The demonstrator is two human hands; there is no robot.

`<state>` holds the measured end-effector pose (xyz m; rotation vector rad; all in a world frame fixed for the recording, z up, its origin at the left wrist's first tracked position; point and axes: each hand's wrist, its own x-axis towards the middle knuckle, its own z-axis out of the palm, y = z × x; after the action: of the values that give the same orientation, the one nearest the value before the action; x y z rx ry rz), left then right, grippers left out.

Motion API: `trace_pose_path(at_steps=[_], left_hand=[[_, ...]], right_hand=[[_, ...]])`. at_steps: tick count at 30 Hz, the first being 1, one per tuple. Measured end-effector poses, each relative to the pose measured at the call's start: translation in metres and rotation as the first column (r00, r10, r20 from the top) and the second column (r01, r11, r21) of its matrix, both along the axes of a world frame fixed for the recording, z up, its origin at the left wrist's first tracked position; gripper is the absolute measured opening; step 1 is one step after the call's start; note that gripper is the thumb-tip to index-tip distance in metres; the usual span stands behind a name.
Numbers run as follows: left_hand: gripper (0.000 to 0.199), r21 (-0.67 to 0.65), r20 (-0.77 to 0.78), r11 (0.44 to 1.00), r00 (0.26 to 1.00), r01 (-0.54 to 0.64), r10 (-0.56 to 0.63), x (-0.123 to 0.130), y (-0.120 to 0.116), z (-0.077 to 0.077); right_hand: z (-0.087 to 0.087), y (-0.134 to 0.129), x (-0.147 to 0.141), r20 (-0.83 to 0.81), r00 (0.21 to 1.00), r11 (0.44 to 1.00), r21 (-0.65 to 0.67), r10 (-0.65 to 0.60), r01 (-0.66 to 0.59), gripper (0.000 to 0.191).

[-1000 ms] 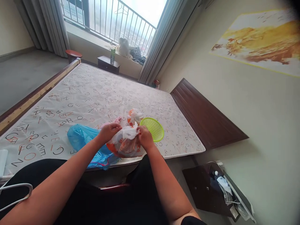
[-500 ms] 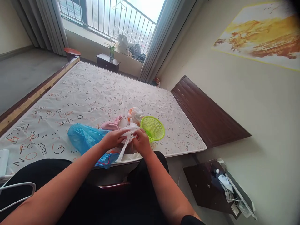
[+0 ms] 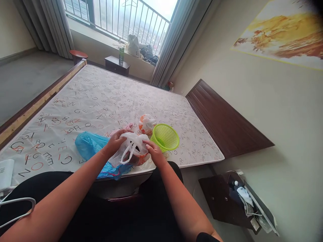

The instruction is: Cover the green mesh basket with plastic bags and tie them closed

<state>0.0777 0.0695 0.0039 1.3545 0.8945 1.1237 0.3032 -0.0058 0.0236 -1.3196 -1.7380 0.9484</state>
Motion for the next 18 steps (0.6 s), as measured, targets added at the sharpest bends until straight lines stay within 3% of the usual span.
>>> trace_pose_path(at_steps=[5, 8, 10, 12, 14, 16, 18], left_hand=[[0.038, -0.034, -0.037, 0.985, 0.985, 0.169, -0.170, 0.002, -0.010, 0.015], [0.039, -0.012, -0.047, 0.968, 0.967, 0.249, -0.249, -0.001, -0.010, 0.015], [0.042, 0.002, -0.081, 0.965, 0.962, 0.261, -0.260, -0.003, -0.005, 0.009], [0.046, 0.019, -0.133, 0.972, 0.964, 0.234, -0.230, -0.003, 0.000, 0.002], [0.051, 0.017, -0.154, 0.984, 0.973, 0.179, -0.175, 0.000, 0.002, -0.003], [0.059, -0.037, -0.109, 0.992, 0.986, 0.120, -0.124, 0.003, 0.001, -0.006], [0.068, -0.117, -0.055, 0.991, 0.996, 0.060, -0.067, 0.005, -0.003, -0.004]], right_hand=[[-0.031, 0.014, -0.019, 0.310, 0.950, 0.988, -0.133, -0.033, 0.078, 0.039], [-0.042, 0.021, -0.009, 0.439, 0.881, 0.970, -0.073, -0.176, 0.230, 0.024], [-0.037, 0.022, -0.004, 0.464, 0.848, 0.959, 0.010, -0.256, 0.285, 0.028], [-0.022, 0.018, -0.007, 0.456, 0.830, 0.946, 0.109, -0.321, 0.306, 0.038], [-0.008, 0.014, -0.017, 0.404, 0.860, 0.949, 0.167, -0.312, 0.266, 0.041], [-0.001, 0.014, -0.031, 0.269, 0.944, 0.979, 0.124, -0.191, 0.162, 0.038], [-0.006, 0.019, -0.040, 0.057, 0.992, 0.994, 0.023, -0.110, 0.109, 0.033]])
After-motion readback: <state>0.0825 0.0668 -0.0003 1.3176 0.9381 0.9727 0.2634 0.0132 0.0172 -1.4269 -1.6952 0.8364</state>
